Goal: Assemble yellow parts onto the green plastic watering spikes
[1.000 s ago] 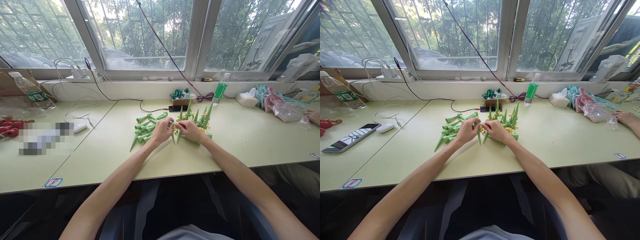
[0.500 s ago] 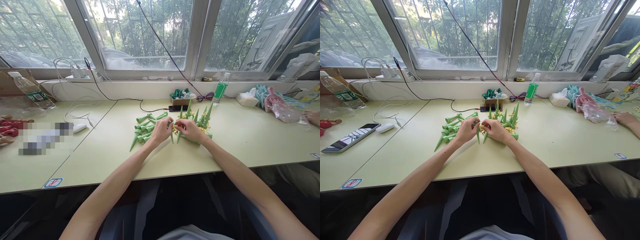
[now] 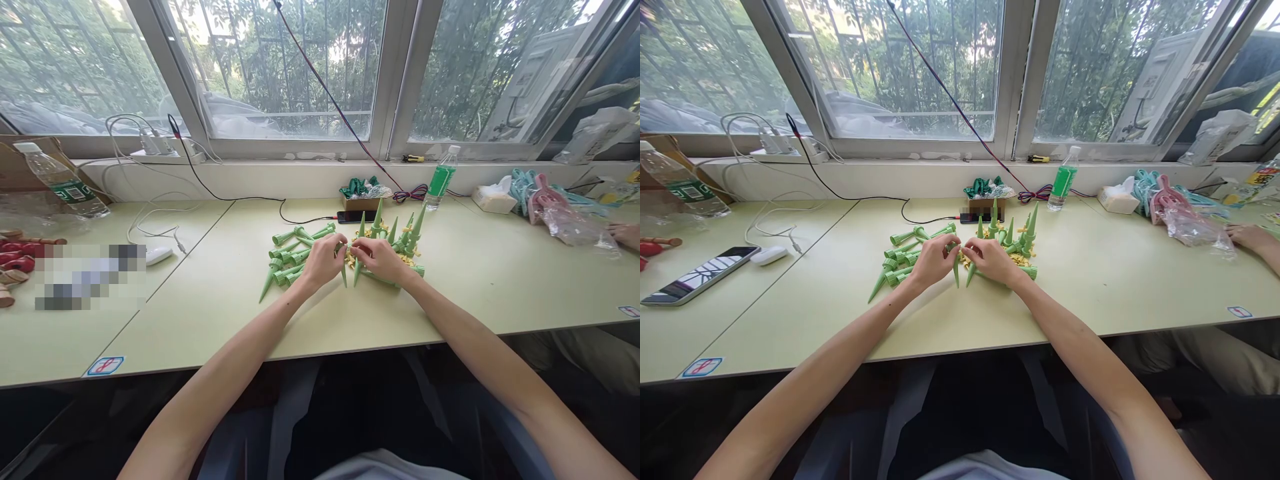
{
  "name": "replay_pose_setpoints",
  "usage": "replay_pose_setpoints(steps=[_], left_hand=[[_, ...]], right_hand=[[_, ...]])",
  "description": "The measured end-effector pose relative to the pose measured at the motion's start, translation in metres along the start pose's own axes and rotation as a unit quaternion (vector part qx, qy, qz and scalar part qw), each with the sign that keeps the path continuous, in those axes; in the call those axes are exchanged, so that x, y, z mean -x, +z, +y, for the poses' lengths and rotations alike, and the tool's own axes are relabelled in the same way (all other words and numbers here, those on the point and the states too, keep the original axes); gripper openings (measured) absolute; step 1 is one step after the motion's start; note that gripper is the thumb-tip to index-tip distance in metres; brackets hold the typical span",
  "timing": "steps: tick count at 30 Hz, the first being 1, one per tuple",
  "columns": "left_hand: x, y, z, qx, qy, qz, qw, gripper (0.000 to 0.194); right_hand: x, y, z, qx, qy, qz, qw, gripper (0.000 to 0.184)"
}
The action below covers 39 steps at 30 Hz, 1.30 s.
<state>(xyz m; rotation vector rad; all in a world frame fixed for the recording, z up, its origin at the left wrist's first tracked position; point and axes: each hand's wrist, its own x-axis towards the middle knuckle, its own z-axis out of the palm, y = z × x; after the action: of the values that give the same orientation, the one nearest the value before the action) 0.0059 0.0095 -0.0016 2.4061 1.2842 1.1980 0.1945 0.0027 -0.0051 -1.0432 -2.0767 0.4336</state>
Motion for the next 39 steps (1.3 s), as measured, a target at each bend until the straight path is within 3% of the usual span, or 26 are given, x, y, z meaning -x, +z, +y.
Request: replay_pose_setpoints(steps=[7, 16, 20, 24, 32, 39], left_hand=[[-0.0003, 0.0001, -0.0006, -0.002, -0.003, -0.001, 1.000, 0.012], [0.0000, -0.0003, 0.0007, 0.008, -0.002, -0.003, 1.000, 0.011], [-0.0004, -0.0002, -0.0002, 0.002, -0.010, -0.004, 1.000, 0.011], [-0.0002, 0.0000, 0.0001, 0.001, -0.009, -0.006, 1.000, 0.011], [0.0007, -0.0005, 0.0014, 0.000, -0.008, -0.010, 1.000, 0.011], [0.0004, -0.0004, 0.0014, -0.003, -0.013, -0.011, 1.000, 0.012]], right_hand=[[-0.0002, 0.0006, 0.0016, -0.007, -0.015, -0.012, 1.000, 0.015], [-0.0004, 0.0004, 0.0010, 0.019, 0.007, -0.027, 0.999, 0.038], [0.0002, -0.0004, -0.0006, -0.001, 0.005, -0.013, 1.000, 0.021], [0.0001, 0.0005, 0.0004, -0.003, -0.007, -0.019, 1.000, 0.016], [0.0000, 0.0009, 0.0016, 0.027, 0.004, -0.030, 0.999, 0.036], [0.0009, -0.0001, -0.0010, -0.002, 0.001, -0.030, 1.000, 0.016]])
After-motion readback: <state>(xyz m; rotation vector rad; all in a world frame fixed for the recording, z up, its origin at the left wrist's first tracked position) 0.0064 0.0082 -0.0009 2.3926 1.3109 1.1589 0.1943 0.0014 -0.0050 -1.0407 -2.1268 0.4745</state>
